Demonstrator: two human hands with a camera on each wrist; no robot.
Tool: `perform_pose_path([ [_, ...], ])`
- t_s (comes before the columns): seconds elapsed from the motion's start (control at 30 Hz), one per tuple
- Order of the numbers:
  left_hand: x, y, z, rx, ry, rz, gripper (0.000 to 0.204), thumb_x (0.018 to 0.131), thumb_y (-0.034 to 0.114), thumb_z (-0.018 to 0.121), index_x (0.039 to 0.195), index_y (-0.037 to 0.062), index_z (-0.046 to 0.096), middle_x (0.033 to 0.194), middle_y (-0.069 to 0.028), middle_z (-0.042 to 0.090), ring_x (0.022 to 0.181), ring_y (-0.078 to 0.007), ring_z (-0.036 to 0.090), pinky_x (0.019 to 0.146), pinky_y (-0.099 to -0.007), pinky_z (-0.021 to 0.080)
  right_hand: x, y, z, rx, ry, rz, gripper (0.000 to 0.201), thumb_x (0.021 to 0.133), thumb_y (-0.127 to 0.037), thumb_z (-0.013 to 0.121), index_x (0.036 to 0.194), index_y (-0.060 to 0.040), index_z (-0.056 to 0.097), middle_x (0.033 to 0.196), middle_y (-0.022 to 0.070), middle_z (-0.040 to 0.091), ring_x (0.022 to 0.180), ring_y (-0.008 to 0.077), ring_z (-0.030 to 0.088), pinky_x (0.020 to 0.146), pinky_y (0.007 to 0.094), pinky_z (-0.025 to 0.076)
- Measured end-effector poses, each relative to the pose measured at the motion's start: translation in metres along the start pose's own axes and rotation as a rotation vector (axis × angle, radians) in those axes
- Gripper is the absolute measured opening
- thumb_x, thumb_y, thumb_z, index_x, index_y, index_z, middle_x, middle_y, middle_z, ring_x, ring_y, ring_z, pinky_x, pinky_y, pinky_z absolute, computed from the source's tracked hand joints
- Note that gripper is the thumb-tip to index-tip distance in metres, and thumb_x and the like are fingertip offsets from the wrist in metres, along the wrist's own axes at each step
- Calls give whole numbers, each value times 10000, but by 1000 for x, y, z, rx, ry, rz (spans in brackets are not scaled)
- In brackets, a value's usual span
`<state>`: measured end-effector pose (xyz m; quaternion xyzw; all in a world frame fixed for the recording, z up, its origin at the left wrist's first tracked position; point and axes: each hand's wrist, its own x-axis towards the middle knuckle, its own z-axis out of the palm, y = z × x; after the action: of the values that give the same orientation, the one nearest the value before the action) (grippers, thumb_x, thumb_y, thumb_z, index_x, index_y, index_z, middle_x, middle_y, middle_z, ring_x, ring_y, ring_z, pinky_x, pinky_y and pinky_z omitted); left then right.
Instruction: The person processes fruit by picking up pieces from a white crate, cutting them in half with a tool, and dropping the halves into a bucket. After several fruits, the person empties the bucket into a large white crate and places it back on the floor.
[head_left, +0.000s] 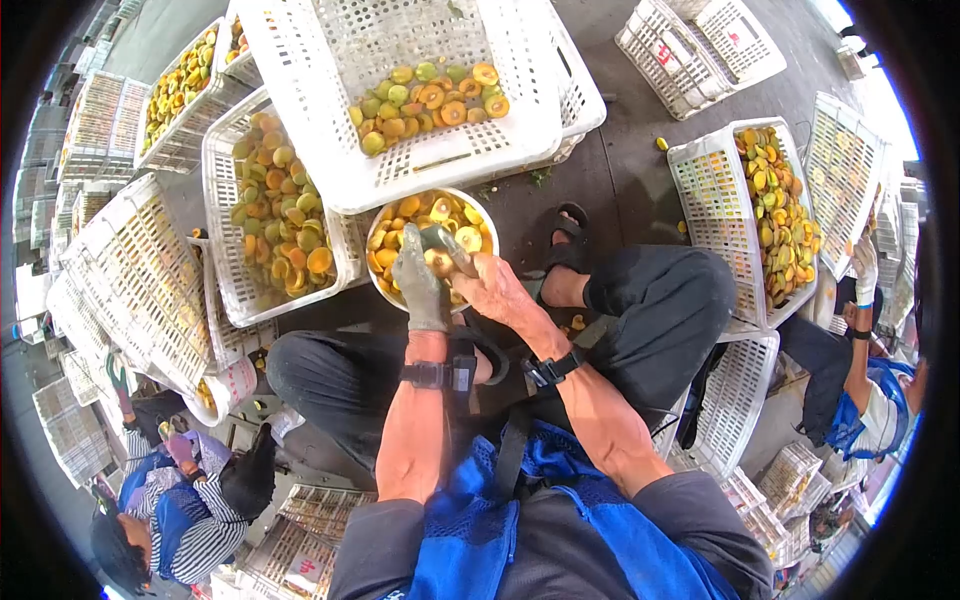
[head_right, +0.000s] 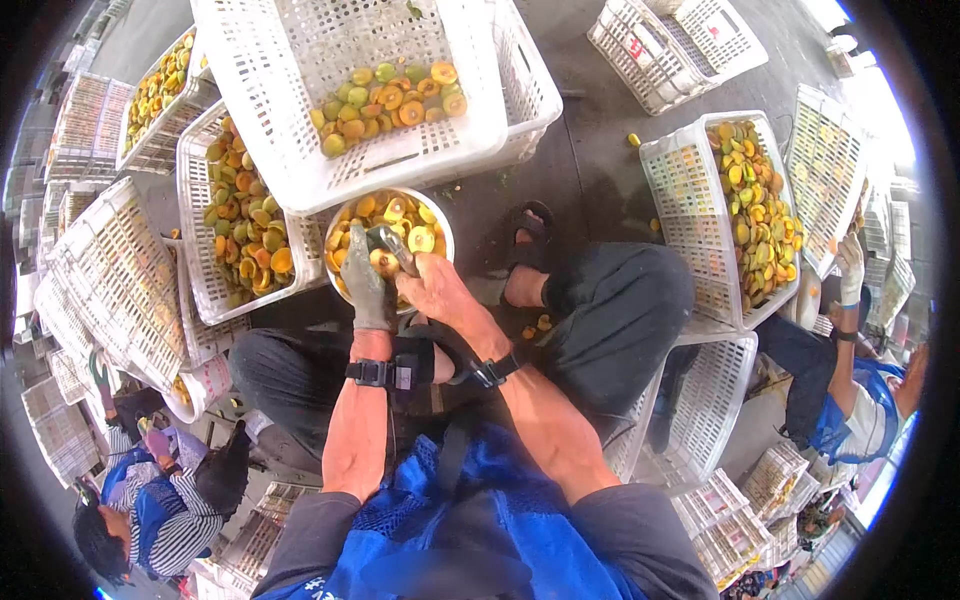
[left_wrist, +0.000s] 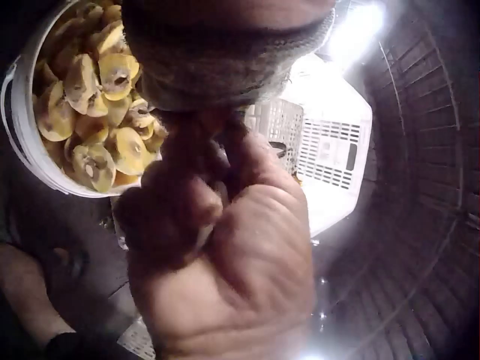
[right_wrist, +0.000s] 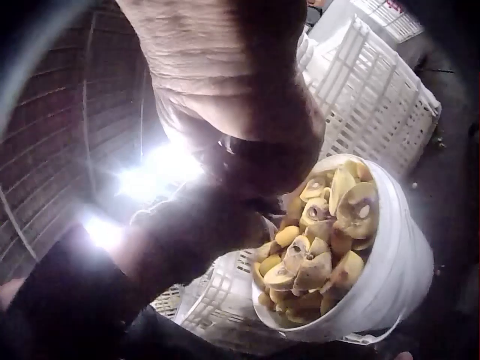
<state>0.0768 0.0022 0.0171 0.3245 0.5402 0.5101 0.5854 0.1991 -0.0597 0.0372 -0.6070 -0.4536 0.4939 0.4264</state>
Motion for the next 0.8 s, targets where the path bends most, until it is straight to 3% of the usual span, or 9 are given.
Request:
perform_pose_path([
  [0.03, -2, -1, -1, 62, 14, 36, 405, 1102, 310, 492, 1200, -43, 664, 1158, -75, 701, 1005, -146, 645, 873, -290, 530, -7, -6, -5, -148, 16, -206, 249, 863, -135, 630, 873, 103, 557, 656, 236, 565, 613, 276, 606, 587, 459, 486],
  [0.13, 2, 19, -6, 73, -64, -99, 417, 1094, 322, 510, 1133, -50, 694, 1067, -77, 727, 926, -144, 664, 817, -273, 538, -14, 12, 4, -333, 15, -270, 197, 844, -100, 614, 819, 77, 530, 663, 259, 533, 613, 274, 605, 570, 460, 464],
  [0.17, 0, 26, 4, -61, 42, -173, 459, 1070, 380, 552, 1031, -48, 713, 892, -91, 735, 734, -163, 674, 659, -272, 551, -17, 15, 9, -376, -69, -232, 143, 828, -69, 589, 797, 51, 519, 655, 260, 488, 601, 274, 596, 568, 477, 453],
  [0.23, 3, 29, -14, 27, -96, -304, 481, 1049, 417, 580, 988, -42, 711, 804, -98, 719, 627, -171, 657, 559, -278, 536, -26, 24, 17, -247, -164, -162, 139, 848, -80, 590, 824, 48, 540, 631, 202, 504, 575, 254, 568, 547, 454, 448],
  [0.4, 16, 39, -14, 116, -269, -349, 518, 1036, 451, 592, 933, -43, 707, 689, -106, 691, 519, -178, 648, 469, -303, 531, -21, -37, 10, 406, -411, 512, 196, 902, -132, 606, 907, 62, 583, 634, -22, 544, 545, 206, 484, 503, 361, 407],
  [0.5, 26, -7, -23, 67, -125, -65, 512, 1061, 442, 544, 973, -33, 712, 759, -105, 719, 612, -152, 675, 554, -275, 562, -18, 31, 24, 63, -236, 112, 208, 915, -165, 615, 896, 41, 604, 641, 14, 544, 534, 163, 483, 488, 340, 381],
  [0.6, 12, 7, -12, -56, -43, -150, 508, 1070, 443, 523, 982, -21, 709, 755, -96, 714, 614, -146, 657, 566, -255, 549, -22, 20, 25, 12, -90, -39, 204, 923, -171, 612, 841, 12, 578, 624, -3, 485, 493, 107, 460, 456, 304, 344],
  [0.67, 12, 14, -17, 40, -68, -234, 508, 1070, 448, 521, 970, -15, 708, 733, -92, 701, 574, -150, 635, 541, -259, 536, -20, -30, 20, 308, -288, 497, 177, 921, -146, 606, 828, -8, 546, 609, -14, 464, 470, 105, 451, 439, 298, 349],
  [0.8, 13, 25, -21, 31, -187, -418, 537, 1044, 495, 544, 896, 5, 707, 655, -66, 654, 484, -153, 588, 430, -257, 487, -21, -31, 13, 736, -531, 701, 131, 912, -111, 612, 851, -72, 502, 599, -58, 408, 429, 55, 395, 386, 249, 311],
])
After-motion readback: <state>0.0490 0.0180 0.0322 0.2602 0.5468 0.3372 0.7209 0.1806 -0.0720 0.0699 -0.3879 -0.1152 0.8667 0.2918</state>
